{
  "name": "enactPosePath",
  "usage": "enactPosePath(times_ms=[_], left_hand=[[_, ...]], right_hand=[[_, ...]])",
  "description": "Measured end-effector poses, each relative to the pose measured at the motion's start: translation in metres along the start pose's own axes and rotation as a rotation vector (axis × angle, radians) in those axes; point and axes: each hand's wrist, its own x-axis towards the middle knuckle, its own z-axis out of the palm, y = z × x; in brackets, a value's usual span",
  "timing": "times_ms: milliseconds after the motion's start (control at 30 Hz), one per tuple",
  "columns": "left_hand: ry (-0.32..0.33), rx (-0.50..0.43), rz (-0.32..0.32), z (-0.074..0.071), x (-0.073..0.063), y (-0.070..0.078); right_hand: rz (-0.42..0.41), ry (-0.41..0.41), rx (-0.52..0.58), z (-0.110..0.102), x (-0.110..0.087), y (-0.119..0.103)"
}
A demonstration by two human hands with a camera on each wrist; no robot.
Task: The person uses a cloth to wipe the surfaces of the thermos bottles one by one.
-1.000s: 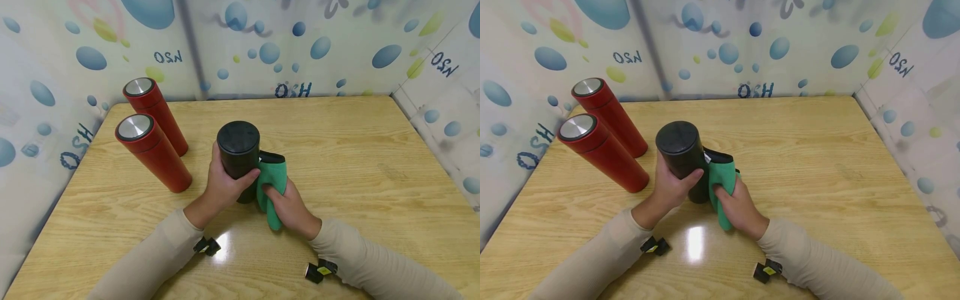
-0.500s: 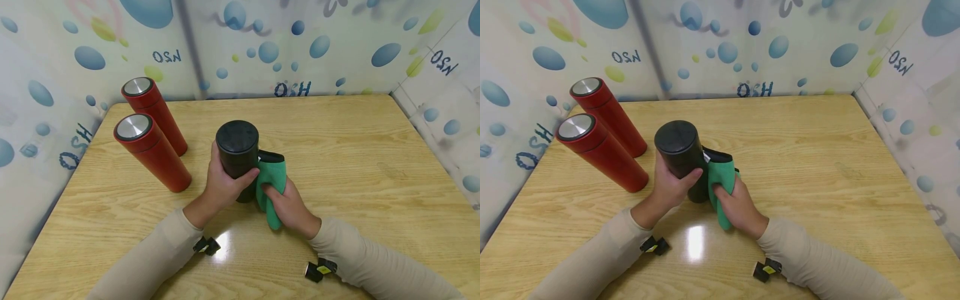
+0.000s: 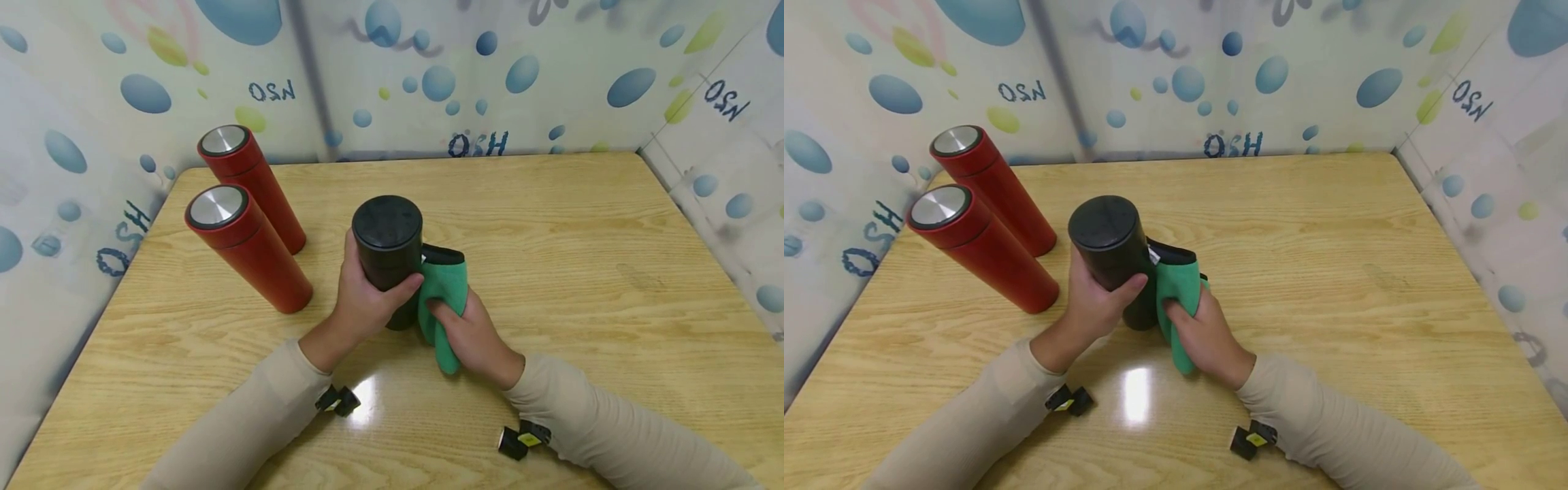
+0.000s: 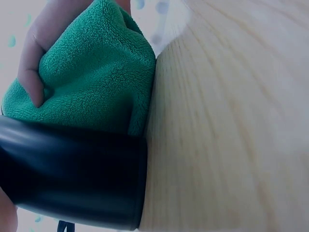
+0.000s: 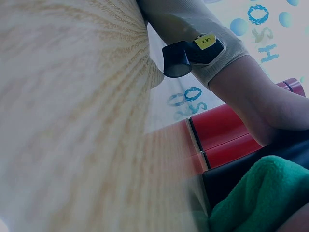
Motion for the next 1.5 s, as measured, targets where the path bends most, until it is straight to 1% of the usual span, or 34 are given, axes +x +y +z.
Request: enactPosePath(times_ms=[200,367,933,1133,1367,1500], left_hand=[[-0.008,-0.001,0.002,-0.0002,-0.0001,0.0003],[-0.004,-0.003,-0.004,0.0001,-0.0002,0.0],[0.001,-0.006,0.005,0.0004,0.0004,-0.0004],[-0.002,-0.012,-0.003,0.0001,0.0,-0.0001],[0.0,-0.002,0.002,-0.0005,0.0005,-0.0007],[-0.007,-0.015,0.005,-0.0012,0.0003,-0.0016]], right_hand=[[-0.001,-0.002,-0.003,-0.0003,-0.0004,-0.0005],[-0.004,-0.007,-0.001,-0.0003,-0.0006,-0.0004],[-0.006,-0.001,0.008,0.0004,0.0004,0.0012],[0.001,0.002,0.004,0.0005,0.0,0.0001],[-0.001,0.004,0.007,0.0007,0.0004,-0.0012],[-0.004,0.002,0.013,0.0008,0.0003,-0.0014]])
